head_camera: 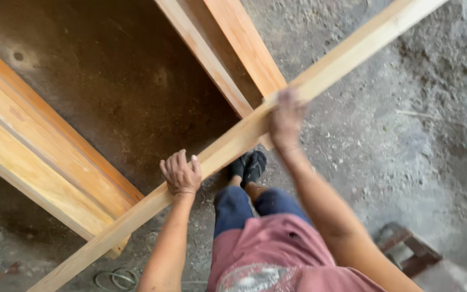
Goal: The person sands a long wooden plank with a sanding block, moving it back and forth along the length of the wood. The person flips the plank to sand different sides and edges.
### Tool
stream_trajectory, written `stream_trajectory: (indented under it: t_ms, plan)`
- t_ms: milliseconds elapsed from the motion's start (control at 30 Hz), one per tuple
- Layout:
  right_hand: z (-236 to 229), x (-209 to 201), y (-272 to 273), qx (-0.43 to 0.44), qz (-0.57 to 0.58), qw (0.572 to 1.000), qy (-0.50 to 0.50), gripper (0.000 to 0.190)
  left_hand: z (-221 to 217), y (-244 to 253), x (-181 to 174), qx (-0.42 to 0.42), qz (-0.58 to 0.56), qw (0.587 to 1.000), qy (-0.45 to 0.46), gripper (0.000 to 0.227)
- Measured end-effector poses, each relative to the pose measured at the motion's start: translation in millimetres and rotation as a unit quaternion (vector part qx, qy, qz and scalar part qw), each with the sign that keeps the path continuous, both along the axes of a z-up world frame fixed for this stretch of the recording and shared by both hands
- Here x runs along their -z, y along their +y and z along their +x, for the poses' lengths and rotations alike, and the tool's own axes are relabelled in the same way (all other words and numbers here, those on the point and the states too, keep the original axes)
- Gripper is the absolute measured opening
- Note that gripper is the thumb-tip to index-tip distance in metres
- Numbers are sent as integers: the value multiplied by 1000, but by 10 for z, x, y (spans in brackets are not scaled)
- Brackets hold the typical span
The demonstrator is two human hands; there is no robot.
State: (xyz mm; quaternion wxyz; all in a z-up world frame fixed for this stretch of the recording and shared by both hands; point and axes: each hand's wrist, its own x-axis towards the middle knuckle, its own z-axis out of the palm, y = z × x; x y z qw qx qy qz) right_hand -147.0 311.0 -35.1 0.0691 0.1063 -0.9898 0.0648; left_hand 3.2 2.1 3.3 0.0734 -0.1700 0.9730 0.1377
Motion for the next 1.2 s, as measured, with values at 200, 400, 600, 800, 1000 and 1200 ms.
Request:
stream_trajectory:
  t_ms: [200, 400, 600, 800, 1000, 1200]
  plan:
    - [340, -75, 176, -269, -54, 951, -141, 69, 21, -81, 105, 15, 47, 998, 27, 39]
    - [-1764, -289, 2706, 8, -23, 1000, 14, 42, -69, 40, 57, 1, -8, 999, 53, 41]
    - [-1358, -641, 1841, 37, -72, 995, -62, 60, -1002, 1438, 193, -16, -9, 996, 86, 42]
    - [-1366, -29, 2478, -268, -124, 945, -140, 63, -1497, 1867, 90, -78, -39, 994, 65, 40]
    - [-3673, -34, 4686, -73, -25, 997, 28, 23, -1482, 1756, 90, -67, -31, 996, 49, 40]
    - [-2833, -437, 3114, 12, -90, 980, 179, 56, -1878, 2177, -63, -46, -69, 996, 21, 41]
